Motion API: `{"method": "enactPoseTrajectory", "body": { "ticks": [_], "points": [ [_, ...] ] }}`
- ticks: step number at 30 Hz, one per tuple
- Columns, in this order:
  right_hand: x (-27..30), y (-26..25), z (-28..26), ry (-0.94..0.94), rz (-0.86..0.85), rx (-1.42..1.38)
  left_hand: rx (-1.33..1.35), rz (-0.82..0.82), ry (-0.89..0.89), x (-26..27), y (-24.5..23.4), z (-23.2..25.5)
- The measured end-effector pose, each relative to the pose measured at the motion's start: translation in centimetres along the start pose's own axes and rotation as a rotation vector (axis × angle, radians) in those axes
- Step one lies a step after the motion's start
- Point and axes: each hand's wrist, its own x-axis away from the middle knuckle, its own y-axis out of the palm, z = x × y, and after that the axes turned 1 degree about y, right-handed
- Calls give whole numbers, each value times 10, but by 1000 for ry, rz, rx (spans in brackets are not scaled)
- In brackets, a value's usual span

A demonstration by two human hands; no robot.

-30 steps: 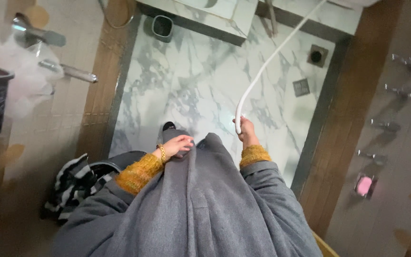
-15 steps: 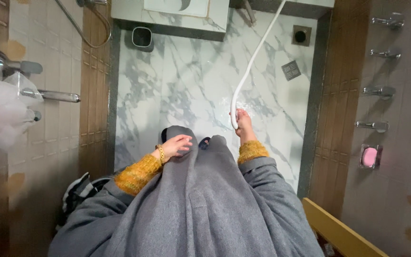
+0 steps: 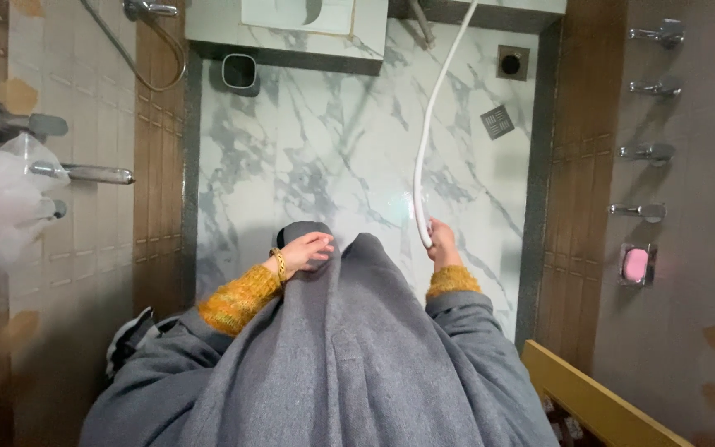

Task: The person is rinsing a bucket, putting clothes into it, and then using a hose to fill the bucket and spray water on the bathroom floor.

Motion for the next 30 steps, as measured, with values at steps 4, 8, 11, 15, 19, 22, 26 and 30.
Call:
{"method": "enactPoseTrajectory", "body": {
  "ticks": [4,8,11,15,19,22,26,30],
  "points": [
    [19,-48,-5,13,114,-25,-42,-11,-4,-8,8,8],
    [-13,-95,3,11,207,-15,-56,-14,3,-16,12,22],
    [-4,-116,-1,-12,304,21,-26,14,48,-23,8,35],
    [8,-120,-13,-209,597,261,11,66,94,-37,-3,50],
    [11,-96,-26,-337,617,546,28,94,109,-53,-25,69],
    [-1,-69,-29,-317,574,540,38,65,108,-66,-53,92],
    [20,-18,-44,-230,572,434,57,91,105,-79,-100,128],
    [43,29,-54,-124,475,108,53,89,96,-98,-143,156]
  ]
}}
